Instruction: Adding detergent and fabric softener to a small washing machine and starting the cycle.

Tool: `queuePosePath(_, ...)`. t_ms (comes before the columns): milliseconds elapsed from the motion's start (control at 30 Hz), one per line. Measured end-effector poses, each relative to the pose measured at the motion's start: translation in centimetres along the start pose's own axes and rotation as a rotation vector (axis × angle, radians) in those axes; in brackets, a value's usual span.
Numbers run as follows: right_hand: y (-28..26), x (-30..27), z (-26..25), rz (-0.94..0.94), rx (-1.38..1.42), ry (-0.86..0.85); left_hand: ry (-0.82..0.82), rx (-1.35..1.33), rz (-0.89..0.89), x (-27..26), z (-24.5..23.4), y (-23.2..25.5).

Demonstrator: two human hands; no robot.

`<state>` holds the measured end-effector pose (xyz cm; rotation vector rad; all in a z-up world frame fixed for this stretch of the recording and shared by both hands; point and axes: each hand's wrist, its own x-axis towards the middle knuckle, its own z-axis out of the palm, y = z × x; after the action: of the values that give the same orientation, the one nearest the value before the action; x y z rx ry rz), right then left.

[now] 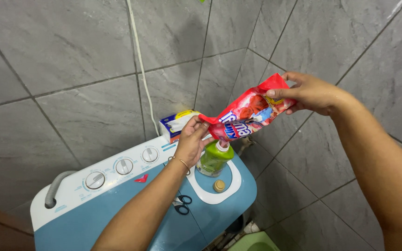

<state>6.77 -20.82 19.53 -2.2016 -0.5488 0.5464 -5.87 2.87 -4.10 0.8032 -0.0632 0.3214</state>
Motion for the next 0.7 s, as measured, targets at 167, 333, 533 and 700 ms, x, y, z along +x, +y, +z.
queuePosePath(167,0.2,0.2,0.3,-0.014,-0.001,-0.004,0.016,-0.014,-0.022,-0.1,-0.3,-0.3)
queuePosePath(333,-0.3,-0.4,0.8,0.002,0.006,-0.017,0.040,-0.001,-0.035,-0.3,-0.4,-0.3)
queuePosePath(533,0.2,-0.4,1.1,0.009,-0.013,-0.004,0.036,-0.007,-0.036,-0.4,-0.6,-0.6)
queuePosePath(700,0.5,-0.6,1.4,0.011,-0.014,0.020,0.044,-0.006,-0.034,-0.4,-0.7,-0.9)
